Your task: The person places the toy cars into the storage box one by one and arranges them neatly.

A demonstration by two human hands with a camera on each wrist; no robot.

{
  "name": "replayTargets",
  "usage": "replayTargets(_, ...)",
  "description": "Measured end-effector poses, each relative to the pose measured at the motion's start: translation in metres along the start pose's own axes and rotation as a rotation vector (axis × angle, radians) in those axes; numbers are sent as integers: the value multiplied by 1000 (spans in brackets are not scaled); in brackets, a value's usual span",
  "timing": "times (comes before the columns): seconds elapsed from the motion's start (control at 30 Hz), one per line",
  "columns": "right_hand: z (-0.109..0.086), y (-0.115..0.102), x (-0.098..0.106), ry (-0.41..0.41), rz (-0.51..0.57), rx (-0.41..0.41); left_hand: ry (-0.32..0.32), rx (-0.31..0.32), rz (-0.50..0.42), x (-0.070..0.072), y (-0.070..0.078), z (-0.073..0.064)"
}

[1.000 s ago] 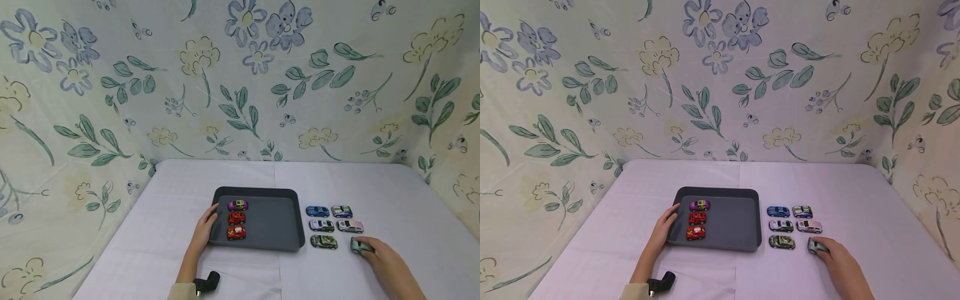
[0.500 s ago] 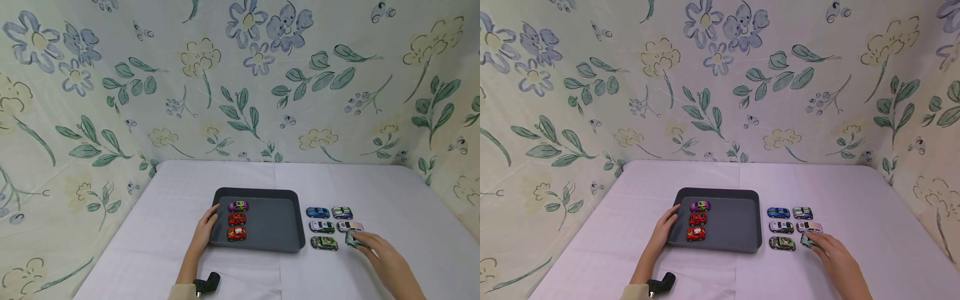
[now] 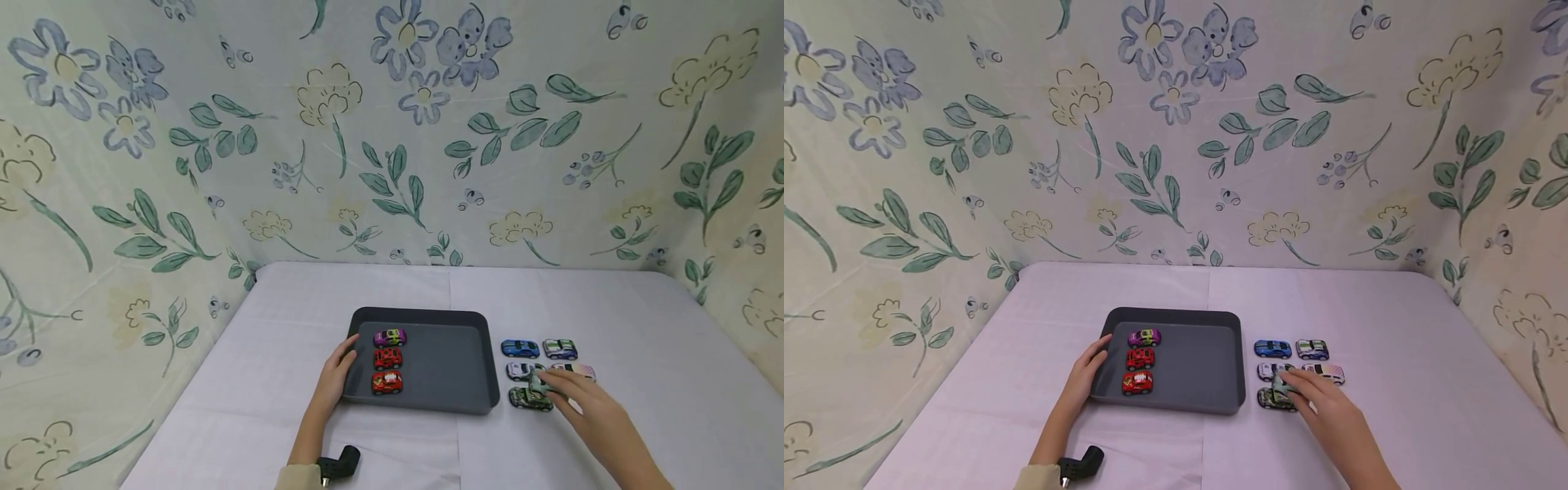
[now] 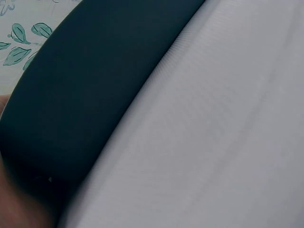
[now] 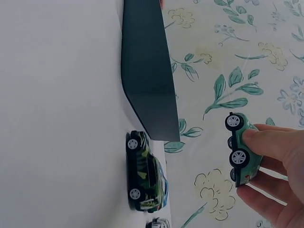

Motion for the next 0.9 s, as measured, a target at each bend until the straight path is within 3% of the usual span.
replayTargets(0.07, 3, -8, -2, 30, -40, 42, -8, 4, 0, 0, 10, -5)
replayTargets(0.17, 12, -28, 1, 47, 2, 101, -15, 16, 1, -1, 22, -12)
replayTargets(0.4, 43, -97, 31, 52, 60, 205, -1, -9, -10, 0, -4, 3)
replayTargets(0.9, 69, -147, -33, -80, 170, 327, 19, -14, 5, 0, -6, 4)
Point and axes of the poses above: each hand's wrist, its own z-axis towards the middle knuckle, its own x-axis out of the back of the hand, y = z × x, the point moved 8 cm from there along z, towards the middle knuckle, and after that the axes turned 1 degree about z, right-handed, at the moved point
